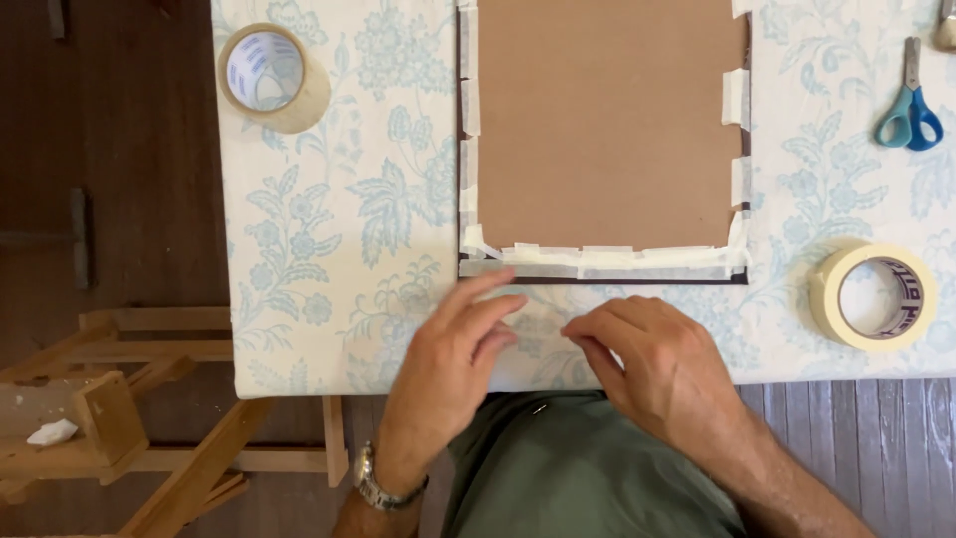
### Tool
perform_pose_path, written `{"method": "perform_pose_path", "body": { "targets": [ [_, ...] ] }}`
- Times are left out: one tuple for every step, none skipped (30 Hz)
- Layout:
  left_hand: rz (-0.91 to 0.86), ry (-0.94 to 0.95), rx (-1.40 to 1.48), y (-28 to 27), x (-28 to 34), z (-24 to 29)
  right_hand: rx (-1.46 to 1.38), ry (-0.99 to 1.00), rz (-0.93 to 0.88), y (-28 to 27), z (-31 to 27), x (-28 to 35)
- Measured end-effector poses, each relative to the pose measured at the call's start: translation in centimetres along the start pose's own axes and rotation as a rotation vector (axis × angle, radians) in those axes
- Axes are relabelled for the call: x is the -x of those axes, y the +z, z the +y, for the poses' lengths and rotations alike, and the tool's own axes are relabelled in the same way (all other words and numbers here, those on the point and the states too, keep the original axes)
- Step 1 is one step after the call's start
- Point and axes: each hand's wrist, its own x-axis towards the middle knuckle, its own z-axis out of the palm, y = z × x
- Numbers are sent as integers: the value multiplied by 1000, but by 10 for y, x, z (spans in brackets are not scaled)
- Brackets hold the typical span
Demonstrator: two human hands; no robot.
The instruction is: Applying masking tape to the edges of a rectangular board or picture frame on a workshop table.
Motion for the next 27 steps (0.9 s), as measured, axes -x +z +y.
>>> {"method": "perform_pose_path", "body": {
  "targets": [
    [38,0,-51,-5,-3,-4,-15,45,8,-1,-3,-5],
    [76,0,-102,-10,-6,-9,-30,91,16,-2,-5,-10],
    [77,-4,-100,-15,-11,-11,-31,89,12,-1,-4,-14],
    [98,4,-73,-19,-15,-14,-70,115,7,-1,-4,-19],
    [119,9,-45,-24,-19,-16,-110,140,1,0,-3,-22],
    [120,3,-43,-25,-23,-18,-113,140,-6,1,0,-25],
    [108,-47,-10,-26,-28,-20,-112,161,4,3,3,-29],
    [95,-97,24,-27,-33,-22,-110,182,14,4,7,-32],
    [95,-102,25,-27,-36,-26,-113,182,10,8,14,-34],
    [134,-142,19,-27,-40,-30,-116,230,36,12,21,-35],
    [173,-179,13,-26,-45,-34,-118,277,64,16,29,-37],
    [174,-182,14,-27,-45,-32,-118,277,62,15,30,-38],
    [174,-129,1,-29,-46,-30,-110,325,49,14,31,-40],
    [175,-76,-11,-30,-47,-28,-102,372,36,12,33,-42],
    [176,-80,-12,-28,-49,-30,-104,371,33,13,32,-42],
    [157,-113,-16,-25,-51,-33,-124,416,31,13,31,-42],
    [136,-143,-20,-22,-54,-36,-143,462,32,12,31,-43],
    [136,-144,-21,-21,-55,-36,-145,462,32,14,32,-45],
    [116,-167,-70,-20,-56,-36,-121,471,21,15,32,-46],
    [96,-191,-119,-18,-58,-36,-98,481,10,15,32,-47],
    [93,-188,-121,-19,-58,-33,-98,482,13,16,32,-49],
    [77,-229,-137,-21,-57,-29,-85,490,16,17,32,-51],
    [61,-274,-154,-22,-56,-26,-73,496,16,18,32,-54],
    [60,-275,-156,-21,-56,-29,-75,497,16,20,35,-54],
    [61,-280,-190,-19,-56,-31,-10,531,-30,23,38,-55],
    [61,-284,-224,-18,-56,-34,55,564,-77,26,41,-56],
    [62,-285,-226,-17,-55,-36,53,563,-77,26,41,-57]
  ]
}}
